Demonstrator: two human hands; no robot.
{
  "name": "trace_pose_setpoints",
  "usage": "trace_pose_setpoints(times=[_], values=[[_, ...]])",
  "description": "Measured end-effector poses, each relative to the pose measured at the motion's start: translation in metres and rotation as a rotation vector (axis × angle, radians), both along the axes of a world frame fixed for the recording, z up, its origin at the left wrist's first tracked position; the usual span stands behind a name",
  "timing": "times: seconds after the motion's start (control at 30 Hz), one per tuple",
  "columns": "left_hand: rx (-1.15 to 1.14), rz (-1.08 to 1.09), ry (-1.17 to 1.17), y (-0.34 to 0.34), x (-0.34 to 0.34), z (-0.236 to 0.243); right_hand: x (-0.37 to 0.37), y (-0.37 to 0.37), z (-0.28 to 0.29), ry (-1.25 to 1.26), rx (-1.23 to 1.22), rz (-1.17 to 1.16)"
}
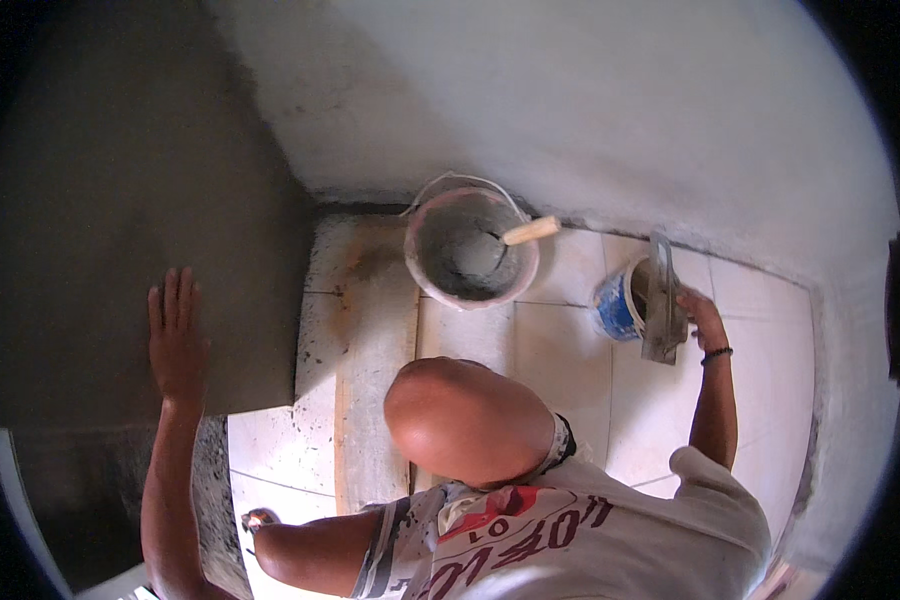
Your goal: The person smooths a plaster mix onto an interior corner and wall surface using a wooden float, dipping the float into a bucket of plaster to apply more material as they work.
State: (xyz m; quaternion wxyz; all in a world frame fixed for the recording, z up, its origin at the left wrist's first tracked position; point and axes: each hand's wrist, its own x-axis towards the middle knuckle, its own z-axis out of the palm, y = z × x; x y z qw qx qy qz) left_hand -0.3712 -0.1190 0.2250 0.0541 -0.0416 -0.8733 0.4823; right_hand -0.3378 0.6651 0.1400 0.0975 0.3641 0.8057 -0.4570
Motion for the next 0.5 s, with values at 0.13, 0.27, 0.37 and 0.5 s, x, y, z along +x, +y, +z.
trace_pose_setpoints(times=[0.13, 0.27, 0.37, 0.5], values=[[0.134, 0.010, 0.143, 0.018, -0.006, 0.039, 0.008, 0.044, -0.023, 0.107, -0.203, 0.045], [0.100, -0.007, 0.245, 0.008, -0.001, 0.083, 0.010, 0.028, -0.048, 0.381, -0.224, 0.022], [0.054, 0.048, 0.216, 0.009, -0.002, 0.076, 0.012, 0.015, -0.032, 0.523, -0.130, 0.113], [0.016, 0.133, 0.177, 0.017, 0.007, 0.044, -0.010, -0.075, 0.049, 0.561, 0.168, 0.519]])
